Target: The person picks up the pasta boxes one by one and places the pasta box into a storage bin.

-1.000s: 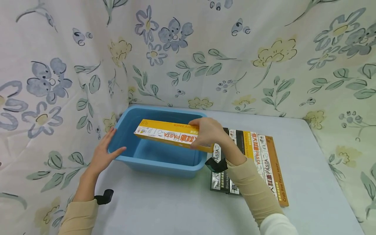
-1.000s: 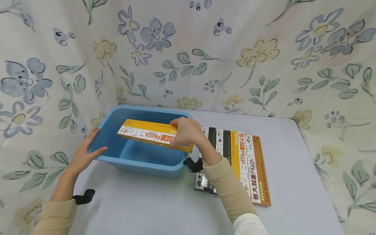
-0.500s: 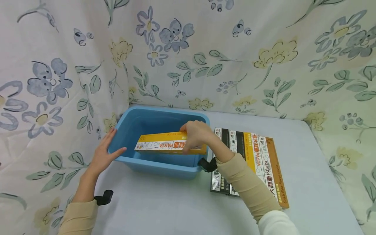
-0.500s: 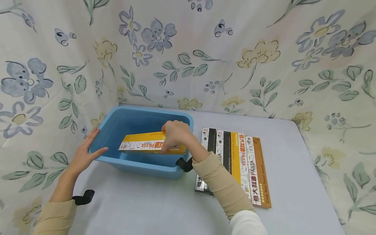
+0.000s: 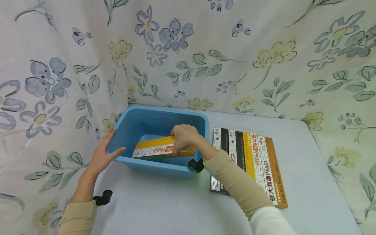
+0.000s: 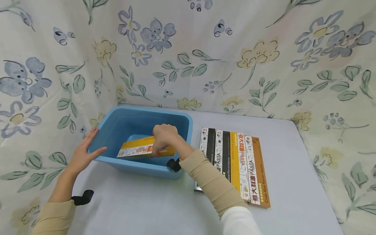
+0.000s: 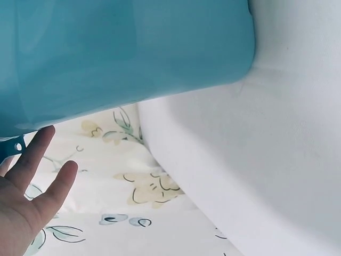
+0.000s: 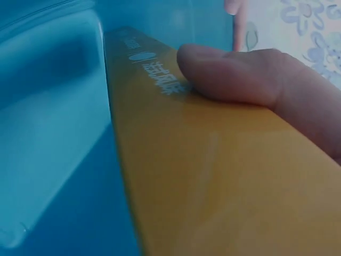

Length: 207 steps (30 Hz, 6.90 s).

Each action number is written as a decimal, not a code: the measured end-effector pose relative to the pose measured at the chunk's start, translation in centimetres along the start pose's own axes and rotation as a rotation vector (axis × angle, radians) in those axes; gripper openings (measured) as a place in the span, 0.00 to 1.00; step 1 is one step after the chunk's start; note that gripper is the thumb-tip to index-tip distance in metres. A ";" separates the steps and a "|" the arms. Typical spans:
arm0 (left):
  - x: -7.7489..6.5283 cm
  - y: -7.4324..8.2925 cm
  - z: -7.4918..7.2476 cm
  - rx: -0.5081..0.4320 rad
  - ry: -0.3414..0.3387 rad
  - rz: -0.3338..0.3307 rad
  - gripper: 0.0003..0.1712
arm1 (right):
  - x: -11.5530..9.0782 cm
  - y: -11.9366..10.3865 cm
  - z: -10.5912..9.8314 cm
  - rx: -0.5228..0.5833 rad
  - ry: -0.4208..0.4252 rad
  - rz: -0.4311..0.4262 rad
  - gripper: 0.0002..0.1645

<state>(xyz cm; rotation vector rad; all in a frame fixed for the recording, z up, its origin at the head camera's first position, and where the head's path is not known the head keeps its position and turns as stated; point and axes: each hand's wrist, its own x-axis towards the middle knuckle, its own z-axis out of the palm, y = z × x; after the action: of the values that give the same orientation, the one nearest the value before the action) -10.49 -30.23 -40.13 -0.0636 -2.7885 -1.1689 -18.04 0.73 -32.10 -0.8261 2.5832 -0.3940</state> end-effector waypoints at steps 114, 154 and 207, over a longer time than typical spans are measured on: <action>-0.3 -0.4 0.3 0.003 0.042 0.029 0.49 | -18.5 17.0 13.1 0.948 0.828 0.622 0.62; 0.1 -0.3 0.6 -0.002 0.060 0.033 0.49 | -24.3 23.1 19.3 0.745 0.769 1.011 0.59; -0.2 -0.3 0.8 -0.018 0.072 0.023 0.48 | -23.6 24.3 19.3 0.477 0.593 1.022 0.57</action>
<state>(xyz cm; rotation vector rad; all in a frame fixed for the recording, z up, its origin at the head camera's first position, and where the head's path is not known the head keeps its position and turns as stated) -10.41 -29.89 -40.95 -0.0542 -2.7076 -1.1672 -3.58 31.29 -51.60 0.8793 2.7845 -0.9376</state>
